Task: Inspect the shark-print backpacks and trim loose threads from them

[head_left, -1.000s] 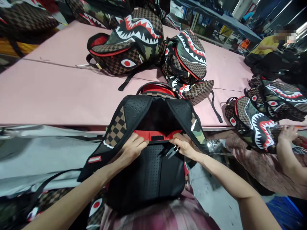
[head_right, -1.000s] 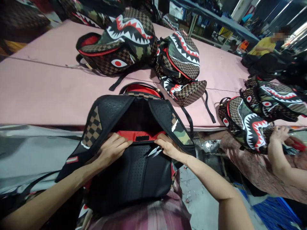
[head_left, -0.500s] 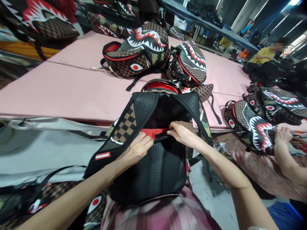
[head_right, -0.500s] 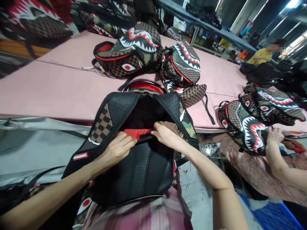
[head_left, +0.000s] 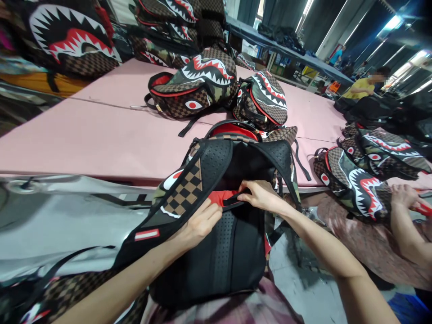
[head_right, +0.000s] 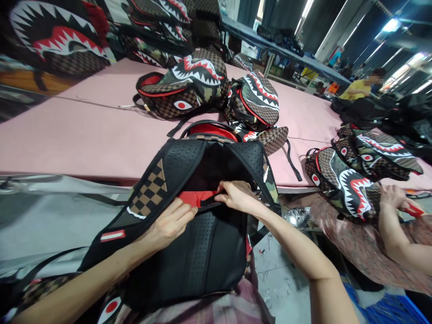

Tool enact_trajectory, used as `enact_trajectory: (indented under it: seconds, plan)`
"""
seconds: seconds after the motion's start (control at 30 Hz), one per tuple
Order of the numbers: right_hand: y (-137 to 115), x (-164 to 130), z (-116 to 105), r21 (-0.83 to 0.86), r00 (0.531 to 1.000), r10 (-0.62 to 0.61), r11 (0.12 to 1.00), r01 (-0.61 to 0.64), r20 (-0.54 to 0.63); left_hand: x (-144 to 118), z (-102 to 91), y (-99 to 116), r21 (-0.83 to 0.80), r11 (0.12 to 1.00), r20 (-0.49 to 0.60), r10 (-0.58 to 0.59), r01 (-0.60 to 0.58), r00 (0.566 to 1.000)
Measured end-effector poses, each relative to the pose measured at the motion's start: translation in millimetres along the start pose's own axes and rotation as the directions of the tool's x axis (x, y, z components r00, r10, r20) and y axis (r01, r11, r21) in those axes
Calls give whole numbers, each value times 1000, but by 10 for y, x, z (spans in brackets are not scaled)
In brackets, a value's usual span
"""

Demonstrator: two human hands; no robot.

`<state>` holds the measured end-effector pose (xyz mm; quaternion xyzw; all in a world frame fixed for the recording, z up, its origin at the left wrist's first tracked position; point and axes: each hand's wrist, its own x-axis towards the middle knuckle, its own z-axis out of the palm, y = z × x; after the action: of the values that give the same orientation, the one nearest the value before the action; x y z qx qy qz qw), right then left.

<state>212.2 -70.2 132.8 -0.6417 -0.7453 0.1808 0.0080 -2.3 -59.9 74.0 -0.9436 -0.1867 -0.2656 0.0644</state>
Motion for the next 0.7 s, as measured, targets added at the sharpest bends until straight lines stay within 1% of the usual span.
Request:
enact_trajectory:
  seconds: [0.17,0.37,0.43,0.5,0.57,0.6,0.63,0.7]
  plan:
    - [3,58,7,32,999,23,999,-24,26,-21,77,-24,-33,999,-47,-18,16,999]
    - [19,136,84,108,1000,24,994,-25,16,-1,104,-47,-40,999,-50,-20,18,999]
    - [35,178,122,211,1000,7,977,-12,27,20,102,-48,-39,999,-67,-23,21,997]
    - [60,224,146,363,1000,1,932,-12,31,40,101,-45,-41,999,-66,-28,25,997]
    - [92,251,132,455,1000,27,890,-24,0,52,104,-41,-44,998,-54,-35,32,998]
    - [107,250,110,444,999,49,895,-33,-24,52,109,-38,-44,998,-52,-40,37,998]
    - [120,239,79,400,997,62,916,-41,-40,47,116,-34,-43,998,-51,-43,41,998]
    - [129,189,7,263,998,55,964,-48,-19,21,137,-16,-37,998,-57,-51,49,997]
